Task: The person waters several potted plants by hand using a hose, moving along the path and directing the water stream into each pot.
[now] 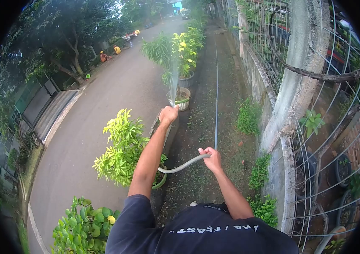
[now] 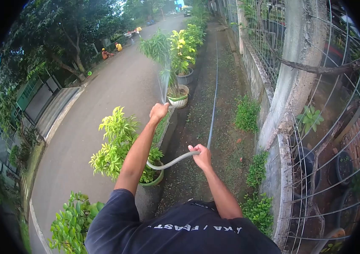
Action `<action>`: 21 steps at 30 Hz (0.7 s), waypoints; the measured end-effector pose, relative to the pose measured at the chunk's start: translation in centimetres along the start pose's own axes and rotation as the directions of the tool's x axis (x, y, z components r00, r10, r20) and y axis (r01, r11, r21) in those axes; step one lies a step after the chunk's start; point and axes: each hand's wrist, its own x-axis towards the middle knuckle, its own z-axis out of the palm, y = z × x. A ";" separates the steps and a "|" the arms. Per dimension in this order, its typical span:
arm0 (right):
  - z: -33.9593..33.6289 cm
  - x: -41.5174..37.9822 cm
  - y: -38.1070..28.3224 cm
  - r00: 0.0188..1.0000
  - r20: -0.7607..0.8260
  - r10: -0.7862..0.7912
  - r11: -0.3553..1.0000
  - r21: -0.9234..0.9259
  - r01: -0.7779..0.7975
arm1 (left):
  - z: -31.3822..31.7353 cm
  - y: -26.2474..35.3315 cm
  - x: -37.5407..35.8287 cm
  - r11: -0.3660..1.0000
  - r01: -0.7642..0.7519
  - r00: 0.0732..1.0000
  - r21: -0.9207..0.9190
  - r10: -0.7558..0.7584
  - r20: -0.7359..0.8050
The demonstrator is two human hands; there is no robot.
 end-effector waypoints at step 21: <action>0.7 -1.6 -0.9 0.997 0.047 0.057 0.998 -0.044 -0.055 | -1.5 0.4 -1.3 1.000 -0.013 1.000 0.001 0.013 -0.013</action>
